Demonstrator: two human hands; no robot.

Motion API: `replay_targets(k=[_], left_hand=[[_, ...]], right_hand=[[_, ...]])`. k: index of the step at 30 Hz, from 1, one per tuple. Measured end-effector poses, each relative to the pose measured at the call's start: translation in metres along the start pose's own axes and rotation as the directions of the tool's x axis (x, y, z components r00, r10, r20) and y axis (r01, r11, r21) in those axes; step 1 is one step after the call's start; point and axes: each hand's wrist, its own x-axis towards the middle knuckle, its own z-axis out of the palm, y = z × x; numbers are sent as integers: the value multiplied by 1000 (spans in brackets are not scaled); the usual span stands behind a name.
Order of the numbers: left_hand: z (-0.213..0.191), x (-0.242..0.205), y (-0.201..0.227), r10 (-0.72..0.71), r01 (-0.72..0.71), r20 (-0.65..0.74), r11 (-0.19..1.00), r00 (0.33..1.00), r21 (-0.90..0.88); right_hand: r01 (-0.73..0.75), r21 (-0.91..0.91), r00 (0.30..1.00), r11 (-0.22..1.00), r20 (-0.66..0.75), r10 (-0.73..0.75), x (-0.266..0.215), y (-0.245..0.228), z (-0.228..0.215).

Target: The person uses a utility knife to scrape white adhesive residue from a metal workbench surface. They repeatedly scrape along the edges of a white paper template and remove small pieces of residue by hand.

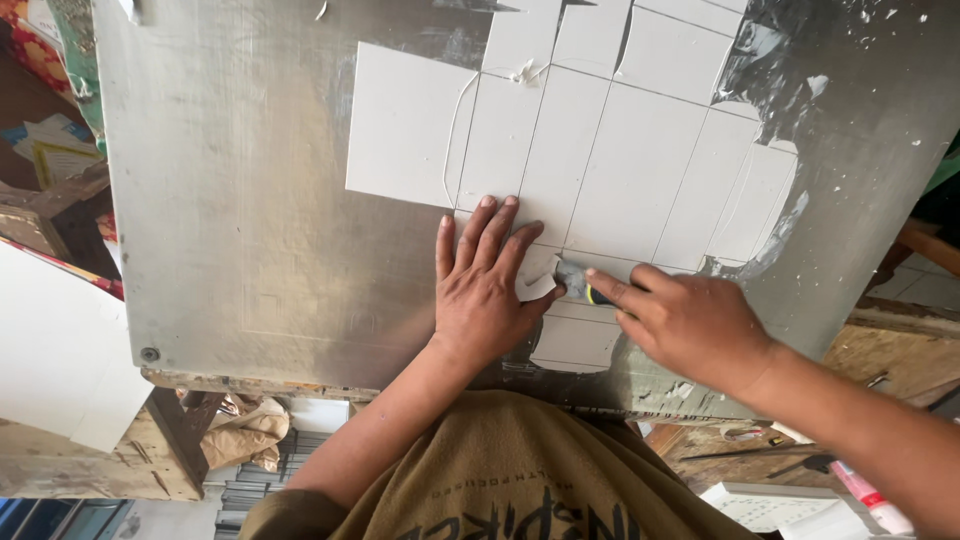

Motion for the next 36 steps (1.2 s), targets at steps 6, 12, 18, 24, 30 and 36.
replay_targets(k=[6, 12, 18, 24, 30, 36], left_hand=[[4, 0, 1, -10, 10, -12, 1000, 1000, 15], [0, 2, 1, -21, 21, 15, 1000, 1000, 16], [2, 2, 0, -3, 4, -12, 1000, 1000, 22], [2, 2, 0, 0, 0, -7, 1000, 1000, 26], [-10, -2, -5, 39, -39, 35, 999, 999, 10], [-17, -3, -14, 78, -82, 115, 996, 990, 30]], right_hand=[[147, -374, 985, 916, -26, -169, 19, 24, 6], [287, -440, 957, 851, 163, -239, 47, 32, -25], [316, -440, 948, 841, 175, -264, 52, 29, -35], [373, -515, 925, 771, 143, -352, 54, 37, -27], [63, -216, 950, 974, 312, 8, 13, -18, -28], [-230, -91, 957, 969, 157, 242, -10, -48, 33]])
